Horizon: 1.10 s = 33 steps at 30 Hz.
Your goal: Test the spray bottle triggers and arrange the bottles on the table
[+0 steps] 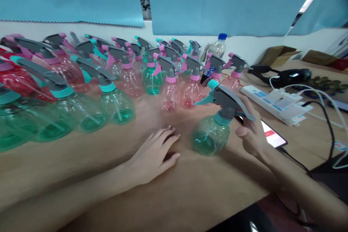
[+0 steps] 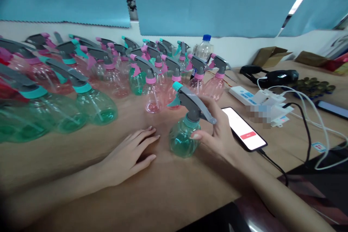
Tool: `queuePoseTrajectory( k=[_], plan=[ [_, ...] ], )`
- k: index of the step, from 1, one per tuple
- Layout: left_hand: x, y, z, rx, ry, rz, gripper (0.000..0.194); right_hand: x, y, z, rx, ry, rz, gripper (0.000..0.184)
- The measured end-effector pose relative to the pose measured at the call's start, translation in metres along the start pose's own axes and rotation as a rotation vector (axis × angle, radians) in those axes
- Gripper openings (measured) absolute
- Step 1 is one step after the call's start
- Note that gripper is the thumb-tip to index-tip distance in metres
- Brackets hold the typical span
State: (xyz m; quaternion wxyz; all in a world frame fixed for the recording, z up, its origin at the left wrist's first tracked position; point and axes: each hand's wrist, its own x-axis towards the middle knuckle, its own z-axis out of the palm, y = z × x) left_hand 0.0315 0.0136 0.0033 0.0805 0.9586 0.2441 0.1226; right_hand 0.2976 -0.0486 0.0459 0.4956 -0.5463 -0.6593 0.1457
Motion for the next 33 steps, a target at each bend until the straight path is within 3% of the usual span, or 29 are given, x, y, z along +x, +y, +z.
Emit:
queuePoseTrajectory(
  k=[3,8,15,25,29,33],
  plan=[
    [0.0,0.002,0.0,0.0,0.008,0.001,0.042,-0.016,-0.003,-0.008,-0.174,-0.056,-0.058,0.066],
    [-0.003,0.007,0.002,0.026,0.031,0.004,0.039,-0.037,-0.006,-0.004,-0.351,-0.033,0.074,0.062],
    [-0.023,0.008,0.002,0.017,0.083,0.004,0.039,-0.021,-0.013,0.015,-0.406,-0.093,-0.041,0.049],
    [-0.058,-0.002,-0.013,0.053,0.208,0.01,0.03,0.041,-0.034,0.09,-0.327,-0.212,-0.199,0.054],
    [-0.058,-0.001,-0.014,0.014,0.201,-0.001,0.029,0.063,-0.036,0.118,-0.339,-0.165,-0.166,0.058],
    [-0.058,0.001,-0.014,-0.026,0.201,-0.014,0.027,0.076,-0.033,0.132,-0.337,-0.13,-0.168,0.061]
  ],
)
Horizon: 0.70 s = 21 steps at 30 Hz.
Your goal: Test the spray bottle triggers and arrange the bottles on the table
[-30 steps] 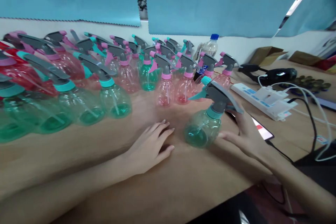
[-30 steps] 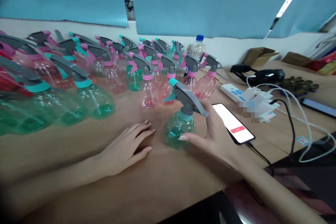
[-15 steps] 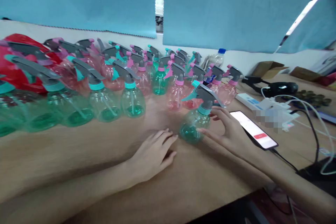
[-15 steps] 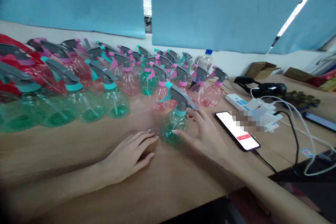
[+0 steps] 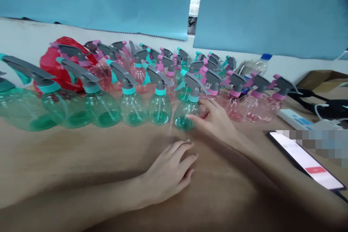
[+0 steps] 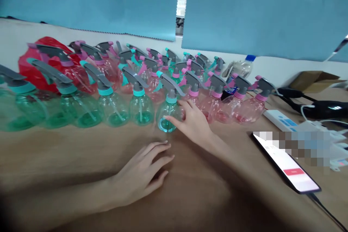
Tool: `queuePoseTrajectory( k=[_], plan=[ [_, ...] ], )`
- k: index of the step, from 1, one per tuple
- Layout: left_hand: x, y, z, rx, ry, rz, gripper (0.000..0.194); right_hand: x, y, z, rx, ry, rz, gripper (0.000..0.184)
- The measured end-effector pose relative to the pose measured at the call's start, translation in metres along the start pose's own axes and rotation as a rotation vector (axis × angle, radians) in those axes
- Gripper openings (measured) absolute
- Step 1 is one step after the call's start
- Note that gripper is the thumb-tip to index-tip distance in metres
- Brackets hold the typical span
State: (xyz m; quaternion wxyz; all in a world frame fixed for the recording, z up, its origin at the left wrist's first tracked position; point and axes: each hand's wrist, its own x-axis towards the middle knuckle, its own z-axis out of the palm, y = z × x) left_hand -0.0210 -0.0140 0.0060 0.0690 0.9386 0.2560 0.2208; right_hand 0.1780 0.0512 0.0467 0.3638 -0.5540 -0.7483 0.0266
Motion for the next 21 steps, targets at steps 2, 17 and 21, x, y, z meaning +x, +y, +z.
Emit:
queuePoseTrajectory(
  k=[2,17,21],
  plan=[
    [0.0,0.001,-0.001,-0.015,-0.011,-0.015,0.027,0.005,0.002,0.003,0.014,0.011,0.007,0.064],
    [0.002,0.0,-0.001,0.003,-0.047,-0.046,0.032,0.016,0.007,0.013,0.085,0.016,0.005,0.058],
    [0.002,0.0,0.0,0.007,-0.038,-0.05,0.033,0.013,0.007,0.015,0.04,0.021,-0.006,0.059]
  ],
)
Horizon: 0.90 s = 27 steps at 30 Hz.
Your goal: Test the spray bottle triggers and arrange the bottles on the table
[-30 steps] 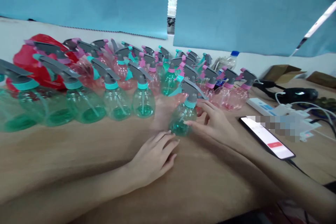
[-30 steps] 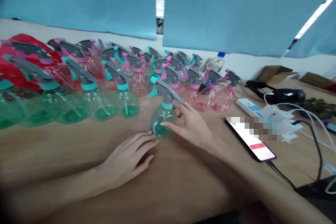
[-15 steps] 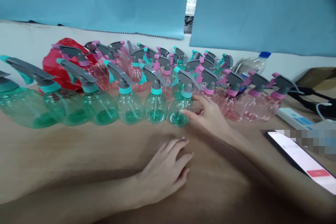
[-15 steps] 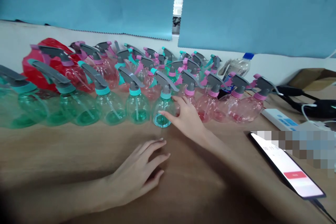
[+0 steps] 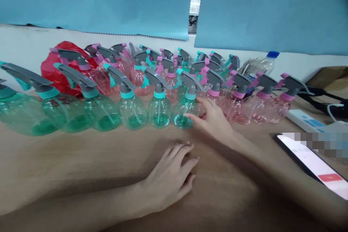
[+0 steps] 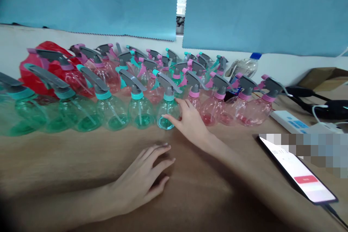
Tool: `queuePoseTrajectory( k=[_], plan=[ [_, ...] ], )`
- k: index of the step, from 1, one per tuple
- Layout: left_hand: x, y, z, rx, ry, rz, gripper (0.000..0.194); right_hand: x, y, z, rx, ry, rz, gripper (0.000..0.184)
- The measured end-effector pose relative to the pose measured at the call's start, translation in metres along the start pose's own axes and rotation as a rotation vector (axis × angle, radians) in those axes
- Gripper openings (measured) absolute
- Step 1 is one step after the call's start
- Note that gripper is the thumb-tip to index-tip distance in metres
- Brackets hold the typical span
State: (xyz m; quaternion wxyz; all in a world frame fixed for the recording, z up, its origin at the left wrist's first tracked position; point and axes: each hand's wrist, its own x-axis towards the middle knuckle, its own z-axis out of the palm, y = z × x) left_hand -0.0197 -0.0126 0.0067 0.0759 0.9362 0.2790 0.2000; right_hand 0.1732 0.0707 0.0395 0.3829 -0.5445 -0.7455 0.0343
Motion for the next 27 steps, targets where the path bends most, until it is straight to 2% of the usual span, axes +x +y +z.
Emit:
queuePoseTrajectory(
  k=[6,9,11,14,17,19,27],
  plan=[
    [0.0,-0.001,0.001,-0.004,0.001,-0.002,0.033,-0.004,-0.001,-0.006,-0.008,-0.023,-0.021,0.067],
    [0.0,-0.001,0.0,-0.011,0.004,-0.01,0.034,-0.011,0.002,-0.025,-0.036,0.069,-0.051,0.044],
    [-0.001,-0.001,0.0,-0.019,0.004,-0.017,0.034,-0.017,0.008,-0.039,-0.069,0.159,-0.008,0.027],
    [0.0,-0.003,-0.001,-0.034,-0.006,-0.04,0.034,-0.023,0.022,-0.054,-0.142,0.205,0.057,0.026],
    [0.007,-0.01,0.0,-0.051,0.015,-0.061,0.031,-0.024,0.034,-0.054,-0.165,0.178,0.123,0.034],
    [0.015,-0.017,0.002,-0.063,0.026,-0.062,0.031,-0.02,0.039,-0.049,-0.13,0.164,0.168,0.046],
    [0.049,-0.037,0.018,-0.078,0.065,-0.062,0.033,0.005,0.037,-0.031,0.019,0.09,0.227,0.086]
  ],
)
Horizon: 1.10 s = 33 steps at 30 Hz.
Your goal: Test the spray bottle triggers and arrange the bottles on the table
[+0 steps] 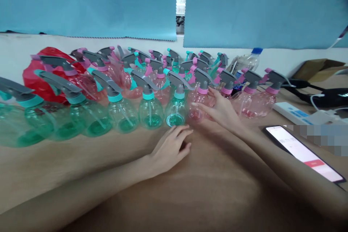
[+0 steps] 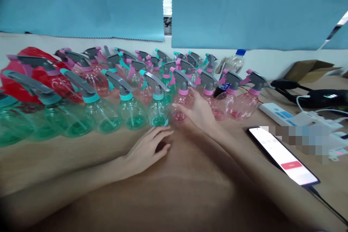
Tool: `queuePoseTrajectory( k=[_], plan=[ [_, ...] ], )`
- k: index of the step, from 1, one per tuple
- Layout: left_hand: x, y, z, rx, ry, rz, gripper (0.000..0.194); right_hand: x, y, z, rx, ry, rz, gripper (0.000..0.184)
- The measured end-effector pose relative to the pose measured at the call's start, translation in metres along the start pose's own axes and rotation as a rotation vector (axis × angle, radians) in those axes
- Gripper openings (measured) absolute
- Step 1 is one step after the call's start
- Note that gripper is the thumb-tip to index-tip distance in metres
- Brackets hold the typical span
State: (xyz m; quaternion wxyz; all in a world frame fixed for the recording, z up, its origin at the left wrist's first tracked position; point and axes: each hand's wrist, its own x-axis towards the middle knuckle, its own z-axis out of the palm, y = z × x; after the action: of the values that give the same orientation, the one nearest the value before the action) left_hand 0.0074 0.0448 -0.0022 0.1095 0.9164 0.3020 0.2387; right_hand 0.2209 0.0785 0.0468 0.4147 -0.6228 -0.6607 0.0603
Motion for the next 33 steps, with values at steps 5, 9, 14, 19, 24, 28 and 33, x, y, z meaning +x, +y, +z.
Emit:
queuePoseTrajectory(
  k=[5,9,14,19,24,28,33],
  plan=[
    [0.004,-0.002,0.003,0.004,0.0,-0.035,0.039,0.008,0.001,0.004,-0.07,-0.054,-0.004,0.068],
    [0.003,-0.001,0.002,0.008,-0.01,-0.053,0.043,0.012,0.003,0.0,-0.071,-0.086,-0.04,0.054],
    [0.002,-0.001,0.003,0.01,-0.016,-0.062,0.045,0.01,0.004,-0.007,-0.013,-0.115,-0.04,0.048],
    [0.002,-0.002,0.004,0.009,-0.02,-0.061,0.046,0.001,0.004,-0.011,0.003,-0.125,-0.071,0.045],
    [0.002,-0.001,0.003,0.003,-0.01,-0.05,0.046,-0.008,0.001,-0.014,-0.06,-0.126,-0.086,0.052],
    [0.004,0.004,-0.009,-0.001,0.038,-0.075,0.03,-0.018,-0.004,-0.021,-0.103,-0.135,-0.06,0.051],
    [0.018,0.005,-0.043,0.064,0.162,-0.285,0.031,-0.035,-0.003,-0.036,-0.213,-0.151,-0.068,0.052]
  ],
)
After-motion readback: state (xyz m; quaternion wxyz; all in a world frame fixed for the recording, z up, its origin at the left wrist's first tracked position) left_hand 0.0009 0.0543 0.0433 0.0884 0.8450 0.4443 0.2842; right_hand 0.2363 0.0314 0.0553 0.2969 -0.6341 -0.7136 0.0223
